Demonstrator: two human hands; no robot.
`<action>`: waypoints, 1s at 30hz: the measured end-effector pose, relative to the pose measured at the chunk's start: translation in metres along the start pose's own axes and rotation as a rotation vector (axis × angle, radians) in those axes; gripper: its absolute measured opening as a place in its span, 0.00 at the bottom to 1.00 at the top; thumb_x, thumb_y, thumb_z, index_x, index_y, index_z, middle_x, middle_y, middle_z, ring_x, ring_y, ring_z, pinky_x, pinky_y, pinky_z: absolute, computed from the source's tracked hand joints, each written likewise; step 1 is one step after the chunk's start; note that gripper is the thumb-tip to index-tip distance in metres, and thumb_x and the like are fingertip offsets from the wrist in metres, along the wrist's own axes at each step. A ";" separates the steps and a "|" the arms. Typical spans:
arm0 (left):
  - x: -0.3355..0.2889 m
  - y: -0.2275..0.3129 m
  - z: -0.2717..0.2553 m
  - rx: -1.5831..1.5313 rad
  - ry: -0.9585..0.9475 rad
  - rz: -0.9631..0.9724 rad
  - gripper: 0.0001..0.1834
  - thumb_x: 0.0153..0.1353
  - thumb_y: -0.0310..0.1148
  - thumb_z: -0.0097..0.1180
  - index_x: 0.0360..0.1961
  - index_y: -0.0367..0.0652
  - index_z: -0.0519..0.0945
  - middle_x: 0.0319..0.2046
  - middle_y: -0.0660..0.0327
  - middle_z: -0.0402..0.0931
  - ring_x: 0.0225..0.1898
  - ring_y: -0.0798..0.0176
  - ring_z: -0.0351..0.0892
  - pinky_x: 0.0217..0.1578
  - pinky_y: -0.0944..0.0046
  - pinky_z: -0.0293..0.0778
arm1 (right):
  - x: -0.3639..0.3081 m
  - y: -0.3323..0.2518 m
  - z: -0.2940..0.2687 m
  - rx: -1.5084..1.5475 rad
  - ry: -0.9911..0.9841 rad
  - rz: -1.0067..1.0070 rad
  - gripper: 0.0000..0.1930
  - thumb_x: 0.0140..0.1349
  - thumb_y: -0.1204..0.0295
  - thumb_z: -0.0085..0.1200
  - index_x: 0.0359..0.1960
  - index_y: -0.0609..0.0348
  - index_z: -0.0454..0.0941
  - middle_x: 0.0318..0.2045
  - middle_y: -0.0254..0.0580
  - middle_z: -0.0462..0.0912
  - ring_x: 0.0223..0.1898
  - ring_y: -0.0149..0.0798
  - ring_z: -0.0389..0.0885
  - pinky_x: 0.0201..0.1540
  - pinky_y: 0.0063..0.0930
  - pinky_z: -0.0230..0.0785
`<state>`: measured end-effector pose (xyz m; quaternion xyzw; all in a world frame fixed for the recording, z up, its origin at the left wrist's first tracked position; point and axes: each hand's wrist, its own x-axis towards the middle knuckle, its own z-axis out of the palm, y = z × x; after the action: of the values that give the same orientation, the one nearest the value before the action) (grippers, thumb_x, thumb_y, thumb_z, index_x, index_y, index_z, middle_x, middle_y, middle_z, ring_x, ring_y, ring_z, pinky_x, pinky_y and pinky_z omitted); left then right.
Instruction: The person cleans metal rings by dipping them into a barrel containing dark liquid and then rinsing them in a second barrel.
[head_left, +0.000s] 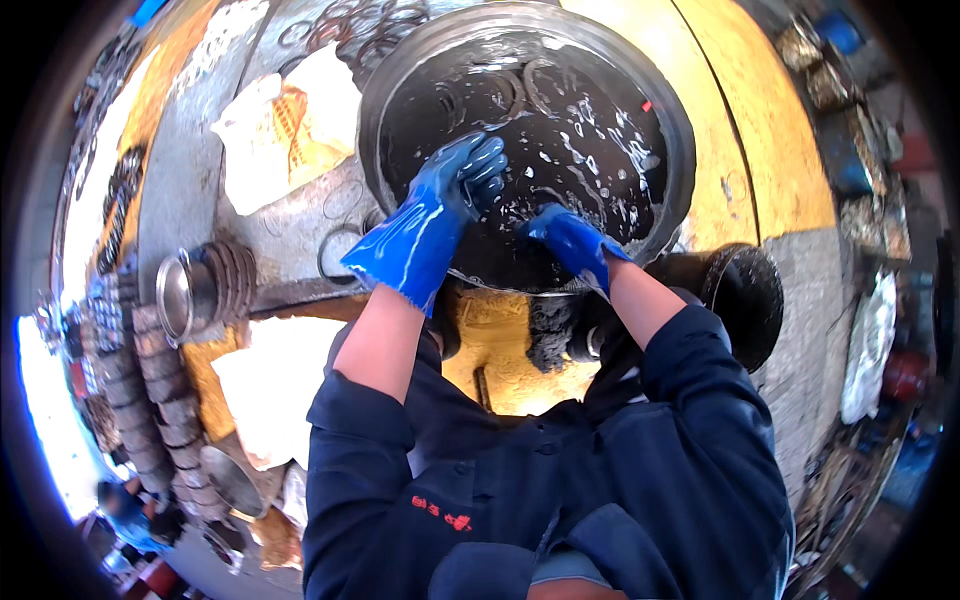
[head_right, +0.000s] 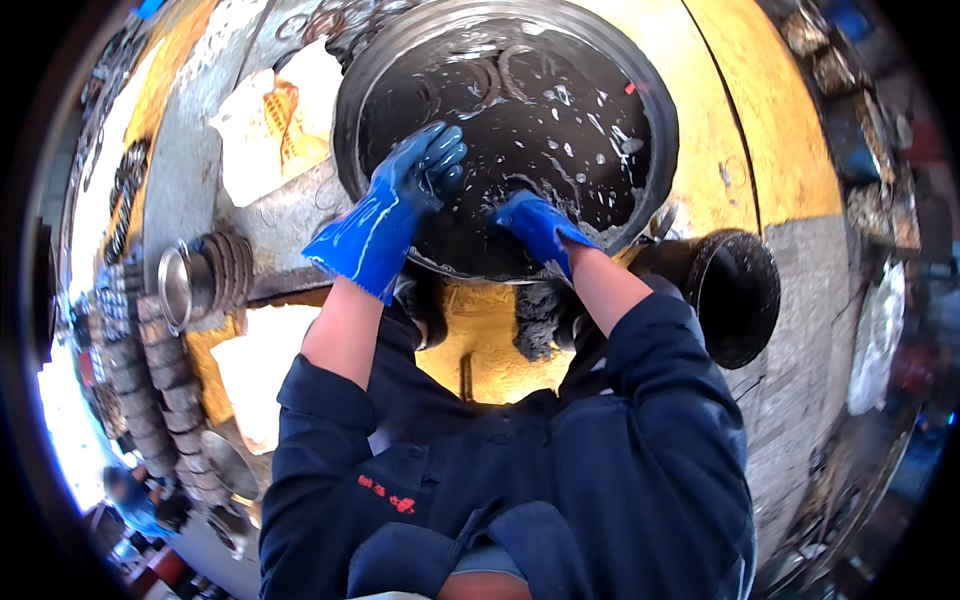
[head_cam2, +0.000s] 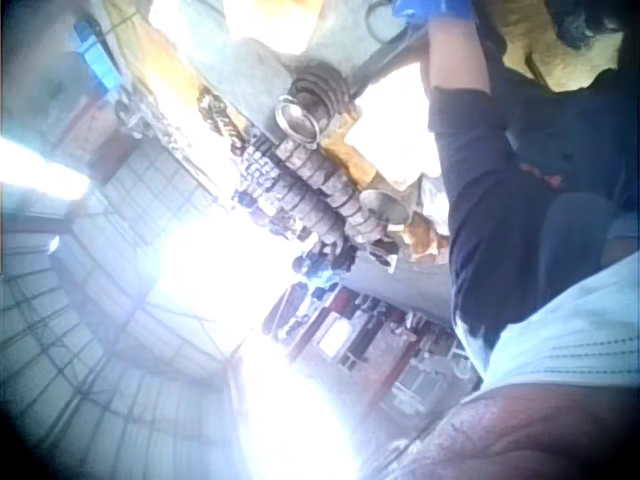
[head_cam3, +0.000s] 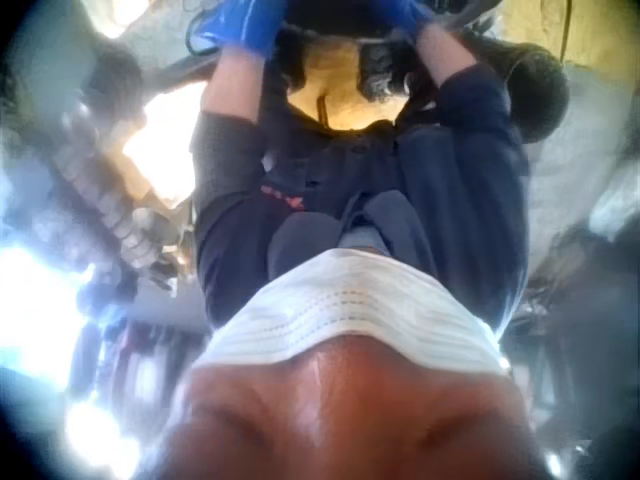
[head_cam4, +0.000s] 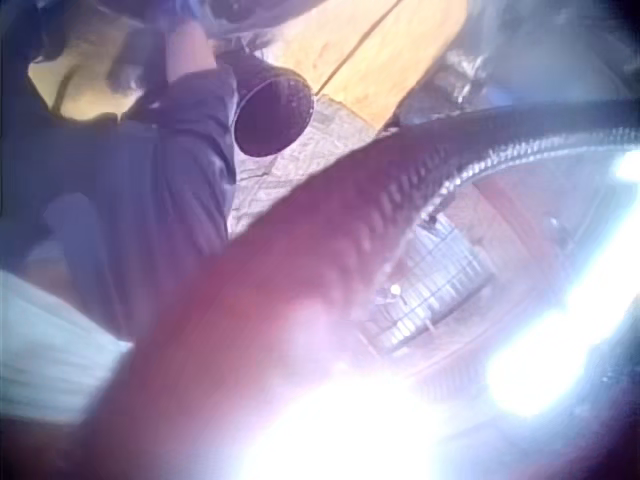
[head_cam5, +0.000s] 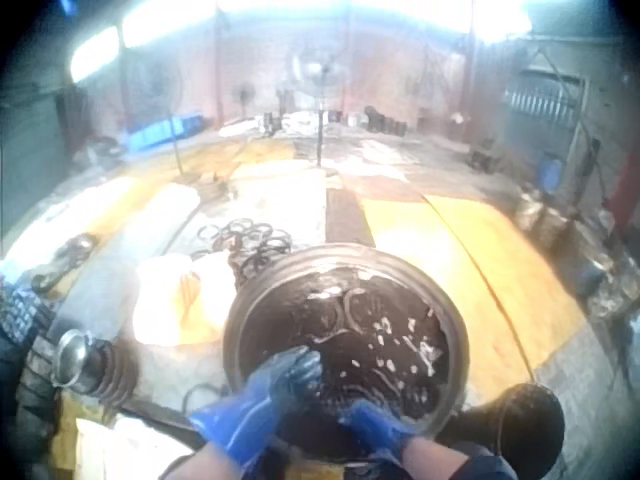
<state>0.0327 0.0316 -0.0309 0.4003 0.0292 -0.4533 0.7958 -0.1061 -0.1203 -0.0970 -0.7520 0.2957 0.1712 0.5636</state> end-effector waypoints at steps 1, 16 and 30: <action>-0.006 0.006 0.009 0.021 0.015 0.002 0.17 0.64 0.43 0.53 0.48 0.45 0.76 0.43 0.61 0.80 0.42 0.61 0.79 0.37 0.63 0.73 | 0.007 0.006 -0.001 0.047 -0.041 -0.105 0.19 0.52 0.66 0.61 0.43 0.64 0.80 0.34 0.41 0.83 0.33 0.32 0.79 0.40 0.27 0.70; -0.026 0.056 -0.002 -0.246 -0.053 0.131 0.15 0.66 0.42 0.51 0.50 0.49 0.75 0.45 0.61 0.81 0.46 0.60 0.80 0.38 0.64 0.76 | -0.009 -0.032 0.005 -0.267 -0.012 0.057 0.20 0.58 0.63 0.62 0.47 0.62 0.78 0.37 0.38 0.83 0.35 0.32 0.80 0.40 0.27 0.72; -0.022 0.051 0.002 -0.216 -0.144 0.095 0.18 0.67 0.42 0.48 0.54 0.47 0.72 0.50 0.59 0.78 0.50 0.60 0.78 0.42 0.63 0.75 | 0.006 -0.023 0.003 -0.446 -0.121 -0.147 0.20 0.59 0.63 0.58 0.47 0.66 0.78 0.37 0.40 0.84 0.36 0.33 0.80 0.42 0.26 0.71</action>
<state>0.0573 0.0595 0.0105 0.2796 0.0017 -0.4367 0.8551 -0.0866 -0.1142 -0.0846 -0.8657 0.1610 0.2356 0.4113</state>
